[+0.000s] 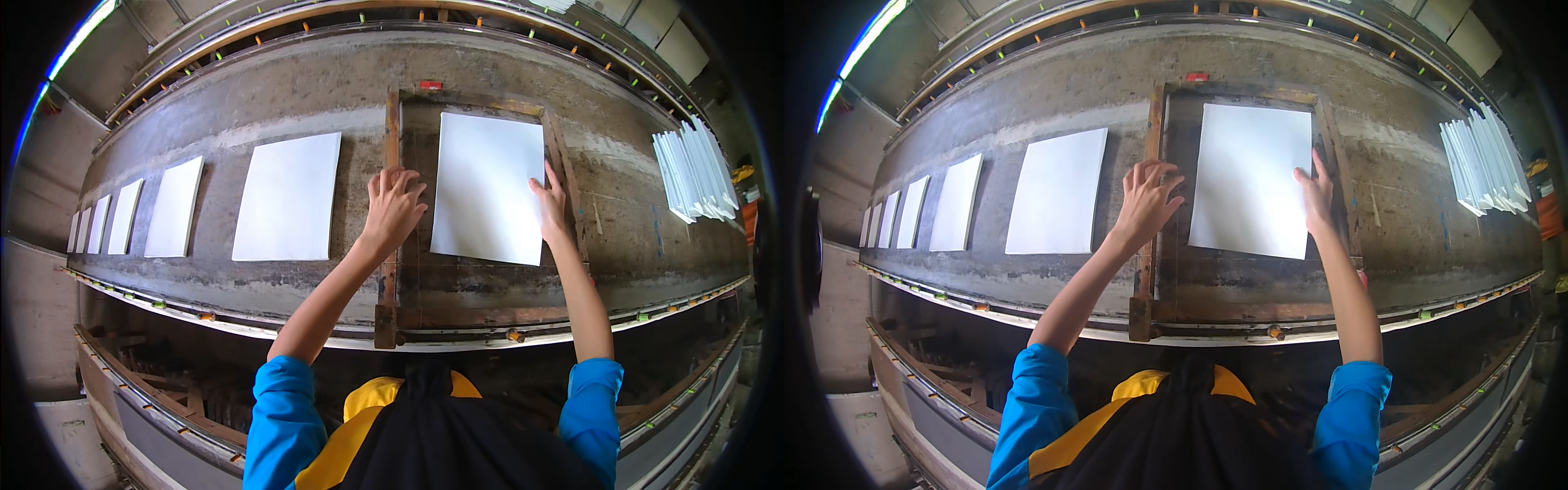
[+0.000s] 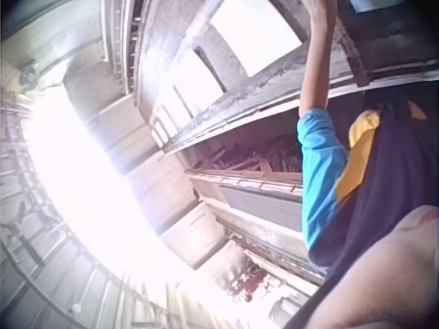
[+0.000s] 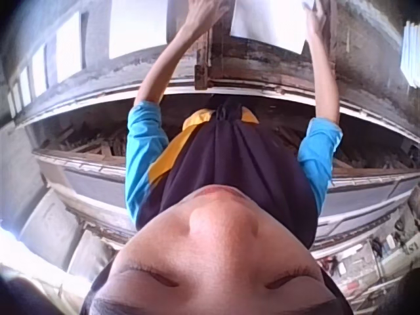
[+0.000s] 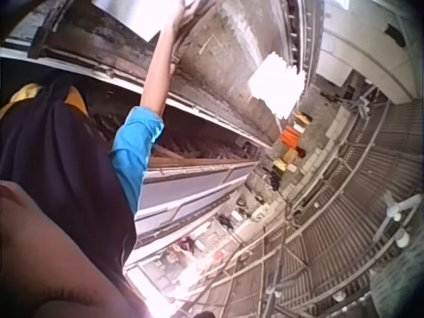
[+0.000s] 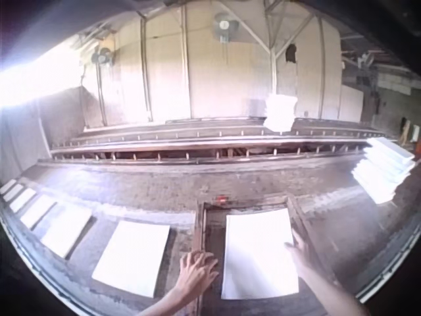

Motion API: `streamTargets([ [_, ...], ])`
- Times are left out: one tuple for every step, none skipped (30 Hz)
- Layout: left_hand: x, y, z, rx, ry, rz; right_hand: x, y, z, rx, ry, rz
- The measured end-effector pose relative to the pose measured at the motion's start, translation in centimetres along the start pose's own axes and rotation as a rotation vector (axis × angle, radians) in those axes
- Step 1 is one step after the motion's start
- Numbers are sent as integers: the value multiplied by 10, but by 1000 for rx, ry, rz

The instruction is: The person places white rectangular panels into a wooden frame on a conveyor belt, pressing them down to align them. They then lift the frame and move it along the belt, repeating the process with additional panels from a nearby stack.

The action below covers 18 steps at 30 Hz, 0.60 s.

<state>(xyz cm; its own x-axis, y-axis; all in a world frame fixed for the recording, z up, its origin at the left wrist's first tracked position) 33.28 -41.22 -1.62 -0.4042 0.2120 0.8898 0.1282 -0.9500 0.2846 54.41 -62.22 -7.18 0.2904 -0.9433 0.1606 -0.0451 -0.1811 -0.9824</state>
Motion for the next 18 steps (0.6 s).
streamTargets([
  [0,-1,-2,-2,11,26,2,4,4,-7,-1,18],
  [0,-2,-2,-4,22,51,3,7,9,-14,0,36],
  [-3,-4,-6,5,21,79,-3,8,9,-38,-35,70],
  [-9,-6,-13,12,1,79,-10,3,4,-70,-69,102],
  [-15,-8,-18,18,-18,77,-17,4,-1,-103,-102,134],
  [-17,-7,-14,6,-20,79,-18,7,0,-96,-109,121],
  [-19,-8,-13,11,-25,79,-20,11,0,-89,-117,107],
  [-21,-9,-13,16,-31,80,-22,14,1,-82,-125,93],
  [-22,-10,-13,27,-36,82,-27,14,-2,-96,-137,81],
  [-22,-12,-12,50,-21,85,-30,12,-4,-109,-144,93],
  [-21,-13,-11,74,-7,89,-33,11,-5,-121,-151,106],
  [-19,-14,-10,94,5,95,-35,12,-6,-136,-155,121],
  [-19,-13,-10,93,1,78,-35,15,-6,-143,-154,110],
  [-20,-12,-11,93,-4,61,-36,18,-5,-150,-152,98],
  [-20,-12,-10,93,-2,44,-37,18,-3,-151,-151,85],
  [-20,-12,-8,96,0,46,-39,18,-1,-147,-154,96],
  [-19,-12,-7,99,2,48,-40,17,0,-142,-156,107],
  [-20,-13,-6,105,0,49,-41,18,1,-143,-161,117],
])
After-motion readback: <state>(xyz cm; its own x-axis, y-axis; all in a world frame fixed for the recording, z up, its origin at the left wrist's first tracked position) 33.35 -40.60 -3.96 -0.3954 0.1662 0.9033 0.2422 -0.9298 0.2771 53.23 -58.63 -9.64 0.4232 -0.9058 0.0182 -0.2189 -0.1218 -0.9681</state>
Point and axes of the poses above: each hand's wrist, its own z-axis towards the middle knuckle, its own x-axis out of the back of the hand, y = z × x, the point moved 8 cm from there along z, towards the middle knuckle, and after that the axes turned 1 degree about y, right-handed, at the moved point
